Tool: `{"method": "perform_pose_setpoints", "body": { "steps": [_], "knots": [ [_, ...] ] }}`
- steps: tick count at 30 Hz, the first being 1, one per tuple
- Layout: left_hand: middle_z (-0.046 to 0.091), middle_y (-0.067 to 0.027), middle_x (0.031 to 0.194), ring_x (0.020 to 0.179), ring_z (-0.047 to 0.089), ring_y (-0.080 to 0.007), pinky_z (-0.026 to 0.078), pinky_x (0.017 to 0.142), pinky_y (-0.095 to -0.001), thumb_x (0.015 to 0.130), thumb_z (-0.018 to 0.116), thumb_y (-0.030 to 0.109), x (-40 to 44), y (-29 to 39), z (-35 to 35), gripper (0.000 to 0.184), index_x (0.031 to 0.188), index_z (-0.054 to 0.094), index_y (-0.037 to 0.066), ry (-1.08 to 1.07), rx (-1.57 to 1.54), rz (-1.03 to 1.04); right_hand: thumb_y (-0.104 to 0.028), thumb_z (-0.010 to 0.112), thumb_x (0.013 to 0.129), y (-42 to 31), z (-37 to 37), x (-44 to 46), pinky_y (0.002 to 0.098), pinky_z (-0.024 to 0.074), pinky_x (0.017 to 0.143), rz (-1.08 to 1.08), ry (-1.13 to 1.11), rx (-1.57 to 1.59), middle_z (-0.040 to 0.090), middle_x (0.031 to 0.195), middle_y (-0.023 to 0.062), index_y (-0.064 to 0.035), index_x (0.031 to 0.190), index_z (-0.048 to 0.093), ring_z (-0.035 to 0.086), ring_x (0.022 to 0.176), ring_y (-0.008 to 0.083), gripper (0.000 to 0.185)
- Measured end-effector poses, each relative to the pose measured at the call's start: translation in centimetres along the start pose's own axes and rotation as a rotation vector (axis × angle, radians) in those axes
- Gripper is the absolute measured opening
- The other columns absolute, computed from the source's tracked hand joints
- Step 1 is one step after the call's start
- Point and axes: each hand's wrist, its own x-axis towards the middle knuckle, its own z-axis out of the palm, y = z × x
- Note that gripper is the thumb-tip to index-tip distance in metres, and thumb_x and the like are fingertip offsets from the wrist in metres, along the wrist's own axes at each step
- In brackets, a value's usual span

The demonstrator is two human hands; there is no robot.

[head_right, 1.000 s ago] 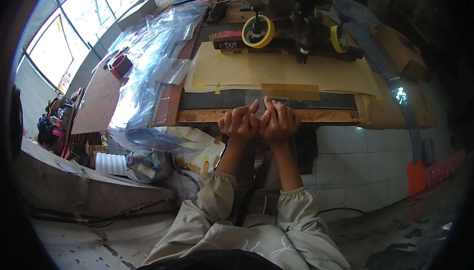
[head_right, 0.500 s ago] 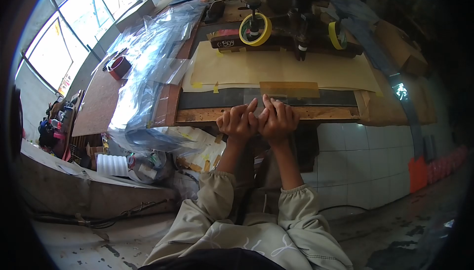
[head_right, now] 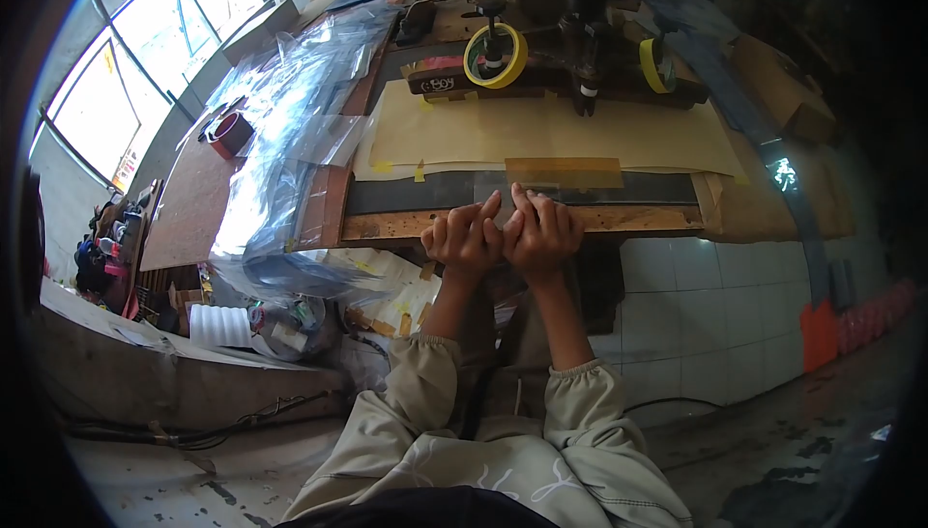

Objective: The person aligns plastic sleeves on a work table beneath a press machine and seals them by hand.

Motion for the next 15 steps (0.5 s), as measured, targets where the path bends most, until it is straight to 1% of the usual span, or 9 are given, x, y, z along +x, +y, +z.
{"method": "perform_pose_setpoints", "body": {
  "steps": [15],
  "knots": [
    [0.062,0.0089,0.076,0.063,0.055,-0.0099,0.037,0.068,-0.0279,0.093,0.048,0.027,0.07,-0.03,-0.10,0.031,0.094,0.079,0.026,-0.007,-0.005,0.004,-0.024,0.044,0.090,-0.06,-0.06,0.11,0.0350,0.0410,0.077,0.009,-0.008,0.007,0.067,0.087,0.0006,-0.0128,0.101,0.076,0.063,0.080,0.0177,0.035]
  ]
}}
